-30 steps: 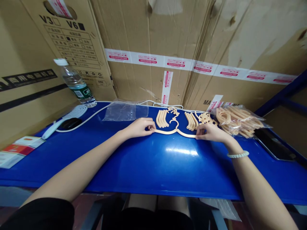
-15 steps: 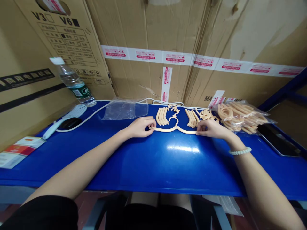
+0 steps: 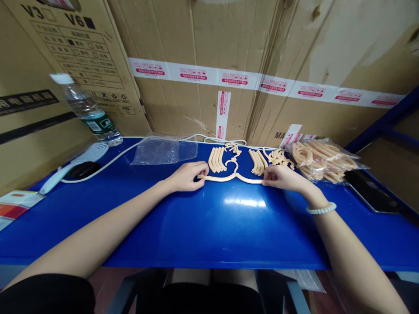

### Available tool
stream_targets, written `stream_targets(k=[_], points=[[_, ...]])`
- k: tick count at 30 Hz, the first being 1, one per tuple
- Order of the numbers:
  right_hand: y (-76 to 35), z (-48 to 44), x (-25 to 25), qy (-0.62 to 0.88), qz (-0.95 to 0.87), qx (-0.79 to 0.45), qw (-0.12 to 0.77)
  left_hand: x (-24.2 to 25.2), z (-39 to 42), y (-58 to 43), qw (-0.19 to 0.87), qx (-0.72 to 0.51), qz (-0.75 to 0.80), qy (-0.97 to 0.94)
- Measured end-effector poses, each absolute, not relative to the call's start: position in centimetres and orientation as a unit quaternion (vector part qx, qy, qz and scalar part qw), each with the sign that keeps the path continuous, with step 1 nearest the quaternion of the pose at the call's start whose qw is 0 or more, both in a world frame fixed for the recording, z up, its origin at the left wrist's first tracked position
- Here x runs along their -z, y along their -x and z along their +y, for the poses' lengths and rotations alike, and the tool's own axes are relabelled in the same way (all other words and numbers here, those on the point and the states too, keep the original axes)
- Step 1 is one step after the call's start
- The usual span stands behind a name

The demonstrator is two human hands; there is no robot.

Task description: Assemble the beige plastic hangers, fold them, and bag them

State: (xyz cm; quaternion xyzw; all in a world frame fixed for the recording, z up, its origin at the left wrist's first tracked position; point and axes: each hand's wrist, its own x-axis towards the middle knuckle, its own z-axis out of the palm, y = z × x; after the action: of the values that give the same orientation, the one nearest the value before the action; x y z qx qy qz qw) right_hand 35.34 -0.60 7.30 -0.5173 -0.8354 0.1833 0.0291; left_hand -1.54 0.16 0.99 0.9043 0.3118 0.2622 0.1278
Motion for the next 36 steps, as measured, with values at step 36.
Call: stream_targets(k=[36], points=[[-36.5,0.0,-7.2,0.566,-0.820,-0.080,-0.029,0.0,0.8,1.3,0.114,-0.421,0.420,-0.795]])
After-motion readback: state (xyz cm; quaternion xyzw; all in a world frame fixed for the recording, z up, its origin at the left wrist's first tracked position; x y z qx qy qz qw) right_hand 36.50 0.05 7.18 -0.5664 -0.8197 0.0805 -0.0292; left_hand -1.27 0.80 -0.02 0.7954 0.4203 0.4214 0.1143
